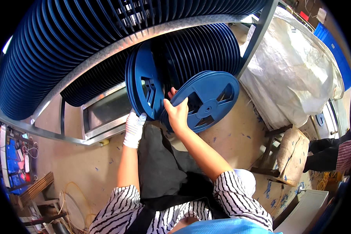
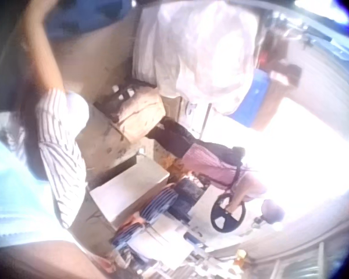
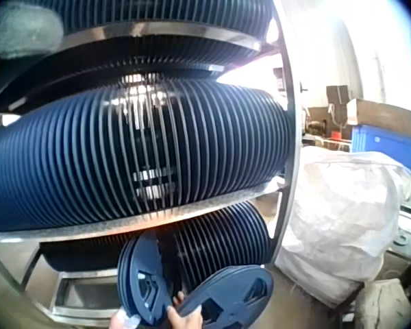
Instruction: The person picks up blue plastic spools from a table and stacks them onto a metal rack. They repeatedly lift, align, and place the spools one by one into a vertical stack.
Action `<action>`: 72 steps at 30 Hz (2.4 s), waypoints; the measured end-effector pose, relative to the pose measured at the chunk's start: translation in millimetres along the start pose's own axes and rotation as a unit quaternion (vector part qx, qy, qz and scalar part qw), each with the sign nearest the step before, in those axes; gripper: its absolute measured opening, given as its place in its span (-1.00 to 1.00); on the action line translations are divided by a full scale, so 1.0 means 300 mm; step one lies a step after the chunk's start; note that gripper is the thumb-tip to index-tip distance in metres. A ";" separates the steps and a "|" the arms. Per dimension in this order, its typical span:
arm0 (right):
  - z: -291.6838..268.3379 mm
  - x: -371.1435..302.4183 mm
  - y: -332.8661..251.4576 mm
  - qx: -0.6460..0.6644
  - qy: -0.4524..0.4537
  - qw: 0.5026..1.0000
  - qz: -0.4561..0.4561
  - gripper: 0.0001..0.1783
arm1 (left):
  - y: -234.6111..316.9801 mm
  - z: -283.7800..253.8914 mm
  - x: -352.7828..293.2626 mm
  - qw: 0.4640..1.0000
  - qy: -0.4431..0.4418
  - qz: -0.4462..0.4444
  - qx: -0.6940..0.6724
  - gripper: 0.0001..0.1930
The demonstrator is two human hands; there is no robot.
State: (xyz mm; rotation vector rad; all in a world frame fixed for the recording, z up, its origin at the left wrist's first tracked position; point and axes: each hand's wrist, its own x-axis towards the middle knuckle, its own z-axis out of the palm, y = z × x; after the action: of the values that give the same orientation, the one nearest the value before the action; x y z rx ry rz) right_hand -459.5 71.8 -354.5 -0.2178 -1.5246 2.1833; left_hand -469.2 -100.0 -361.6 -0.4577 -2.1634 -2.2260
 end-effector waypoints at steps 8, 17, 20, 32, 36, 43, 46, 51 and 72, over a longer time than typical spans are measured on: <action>-0.026 0.196 0.096 -0.102 0.122 0.986 -0.042 -0.31 | 0.027 -0.036 0.008 1.000 0.002 -0.006 0.019 -0.54; -0.017 0.174 0.076 -0.117 0.112 0.987 -0.013 -0.32 | 0.026 -0.080 0.048 0.998 -0.017 0.002 0.053 -0.57; -0.008 0.163 0.085 -0.120 0.117 0.985 -0.028 -0.34 | 0.022 -0.095 0.060 0.998 -0.013 0.008 0.068 -0.58; -0.061 0.071 0.041 -0.029 0.065 0.997 -0.009 -0.34 | 0.078 -0.207 0.129 0.991 -0.030 -0.029 0.126 -0.64; -0.115 0.028 0.020 -0.021 0.036 0.999 0.019 -0.37 | 0.082 -0.137 0.108 0.995 -0.014 0.003 0.102 -0.63; -0.219 -0.047 -0.038 0.015 0.030 0.999 0.037 -0.35 | 0.281 0.007 0.133 0.992 0.025 -0.040 0.118 -0.68; -0.235 -0.082 -0.042 0.035 0.017 0.998 0.043 -0.37 | 0.300 0.049 0.161 0.997 0.027 0.019 0.072 -0.67; -0.287 -0.103 -0.037 0.046 -0.004 0.997 0.061 -0.41 | 0.297 0.103 0.148 0.996 0.065 0.052 0.026 -0.67; -0.350 -0.116 -0.080 0.028 -0.013 0.998 0.057 -0.46 | 0.271 0.210 0.096 0.990 0.122 0.015 -0.066 -0.71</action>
State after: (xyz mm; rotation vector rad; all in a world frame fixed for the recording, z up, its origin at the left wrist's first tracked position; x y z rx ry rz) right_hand -381.7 151.3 -375.9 -0.2647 -1.4962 2.3221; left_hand -467.4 -36.6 -275.7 -0.2024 -1.8878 -2.2802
